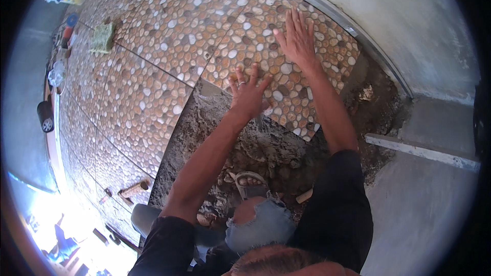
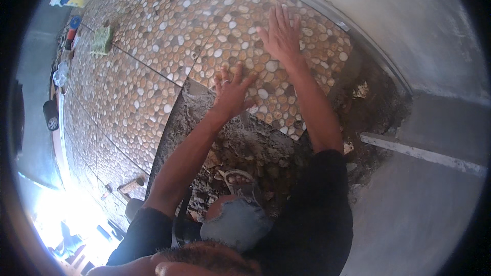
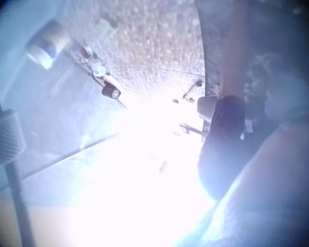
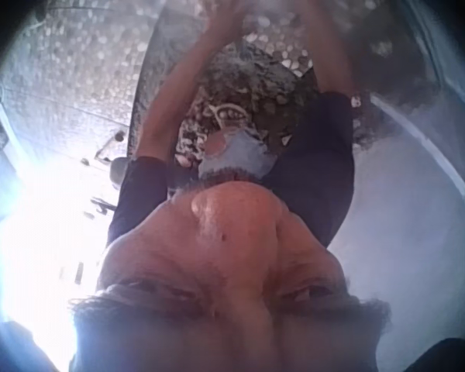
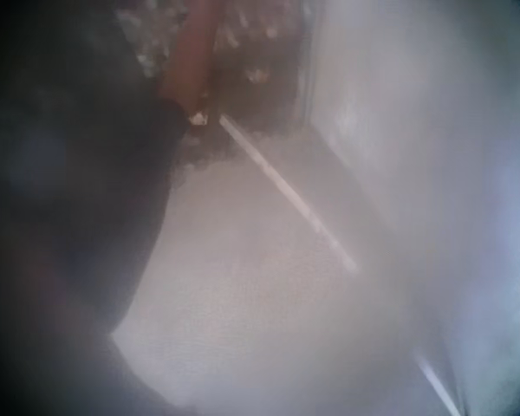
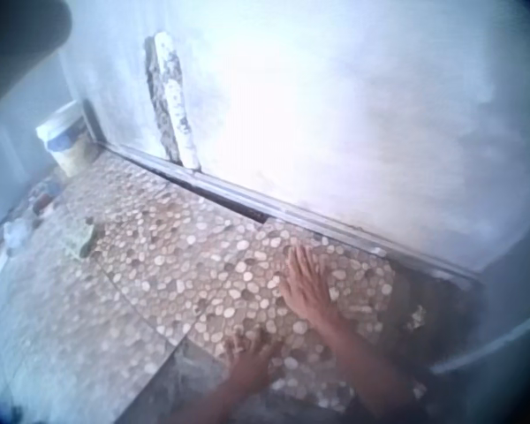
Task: The person applies mortar to the floor using a trowel and places a tile onto the prepared surface.
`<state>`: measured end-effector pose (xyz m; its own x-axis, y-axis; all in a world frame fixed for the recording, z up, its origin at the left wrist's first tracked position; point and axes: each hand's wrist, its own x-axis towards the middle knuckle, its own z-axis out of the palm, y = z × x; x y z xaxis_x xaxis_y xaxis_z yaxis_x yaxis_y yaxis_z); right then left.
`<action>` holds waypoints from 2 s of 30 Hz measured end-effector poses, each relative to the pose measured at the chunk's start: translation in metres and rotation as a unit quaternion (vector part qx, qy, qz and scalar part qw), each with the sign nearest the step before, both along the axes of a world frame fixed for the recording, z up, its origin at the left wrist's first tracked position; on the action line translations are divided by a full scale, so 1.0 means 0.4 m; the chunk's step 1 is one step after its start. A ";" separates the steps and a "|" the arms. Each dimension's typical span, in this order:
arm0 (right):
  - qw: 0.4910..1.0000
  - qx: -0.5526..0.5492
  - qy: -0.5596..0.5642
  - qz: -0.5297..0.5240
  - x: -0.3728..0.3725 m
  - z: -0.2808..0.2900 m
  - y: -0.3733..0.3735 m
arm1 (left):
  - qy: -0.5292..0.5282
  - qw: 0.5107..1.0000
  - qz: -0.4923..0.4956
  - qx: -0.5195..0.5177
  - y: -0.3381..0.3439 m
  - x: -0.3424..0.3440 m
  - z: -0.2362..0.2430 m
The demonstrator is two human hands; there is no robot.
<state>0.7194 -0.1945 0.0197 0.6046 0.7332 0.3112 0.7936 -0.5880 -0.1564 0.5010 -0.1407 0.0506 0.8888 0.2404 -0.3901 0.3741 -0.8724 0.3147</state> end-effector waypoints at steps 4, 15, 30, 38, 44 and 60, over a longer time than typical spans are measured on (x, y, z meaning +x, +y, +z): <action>0.990 0.132 -0.040 0.028 -0.022 0.059 0.133 | 0.015 1.000 -0.001 -0.012 0.008 -0.003 0.004; 0.995 -0.075 0.020 -0.058 0.042 -0.085 0.117 | 0.007 1.000 -0.011 -0.024 0.002 0.008 -0.001; 0.810 0.220 0.440 -0.319 -0.477 0.131 -0.601 | -0.184 0.978 0.032 -0.097 0.078 -0.046 -0.093; 0.908 0.176 0.370 -0.088 -0.601 0.144 -0.449 | -0.270 0.743 0.413 -0.452 0.013 -0.212 -0.034; 0.936 0.114 0.264 -0.201 -0.314 0.141 -0.418 | -0.212 0.581 0.496 -0.610 -0.051 -0.243 -0.012; 0.930 -0.121 0.102 -0.332 0.397 -0.064 -0.493 | -0.248 0.541 0.516 -0.616 -0.101 -0.148 0.035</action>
